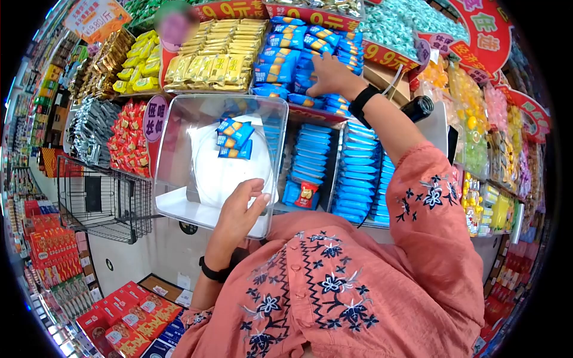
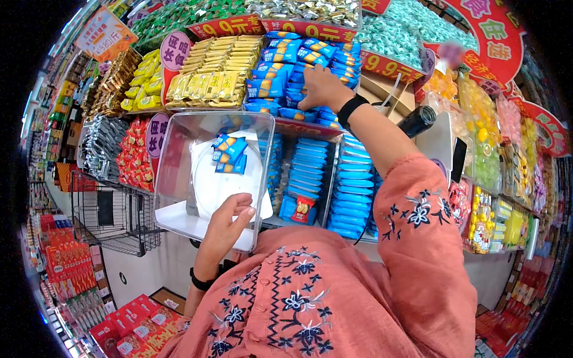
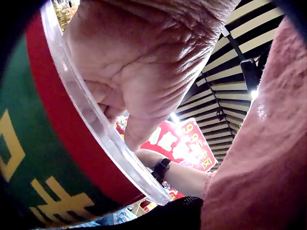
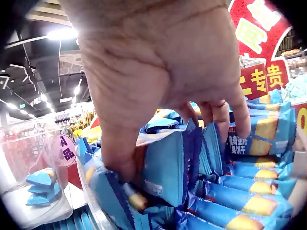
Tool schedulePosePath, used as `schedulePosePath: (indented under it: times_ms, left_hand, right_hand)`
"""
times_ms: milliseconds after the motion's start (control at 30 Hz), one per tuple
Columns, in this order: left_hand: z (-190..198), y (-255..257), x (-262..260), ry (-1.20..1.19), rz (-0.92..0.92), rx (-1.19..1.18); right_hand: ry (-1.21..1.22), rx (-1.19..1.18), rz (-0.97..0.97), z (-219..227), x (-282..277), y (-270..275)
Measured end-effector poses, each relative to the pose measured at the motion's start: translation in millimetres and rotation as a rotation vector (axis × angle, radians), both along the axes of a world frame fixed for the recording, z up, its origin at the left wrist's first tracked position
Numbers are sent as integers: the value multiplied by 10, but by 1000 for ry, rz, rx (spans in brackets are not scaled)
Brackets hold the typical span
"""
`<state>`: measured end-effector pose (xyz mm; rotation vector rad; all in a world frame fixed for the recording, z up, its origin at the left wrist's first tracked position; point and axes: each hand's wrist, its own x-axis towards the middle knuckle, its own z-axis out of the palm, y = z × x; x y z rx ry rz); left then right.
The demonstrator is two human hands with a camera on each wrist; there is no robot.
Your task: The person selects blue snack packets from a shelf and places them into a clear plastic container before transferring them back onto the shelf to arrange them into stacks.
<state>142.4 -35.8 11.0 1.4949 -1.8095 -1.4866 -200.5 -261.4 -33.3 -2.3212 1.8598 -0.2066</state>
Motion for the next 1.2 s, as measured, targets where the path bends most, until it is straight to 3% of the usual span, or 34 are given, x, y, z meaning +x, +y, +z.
schedulePosePath:
  times_ms: [467, 667, 1067, 1200]
  left_hand:
    - [-68, -48, -22, -25, -27, -6]
    - [-94, -19, -35, 21, 35, -9]
    - [-65, -95, -60, -17, -11, 17]
    - [-24, -100, -39, -31, -13, 8]
  right_hand:
    - [-16, -45, -23, -188, 59, -44]
    - [12, -35, -15, -56, 99, 18]
    - [-54, -48, 16, -193, 27, -61]
    - [-64, 29, 8, -28, 21, -43]
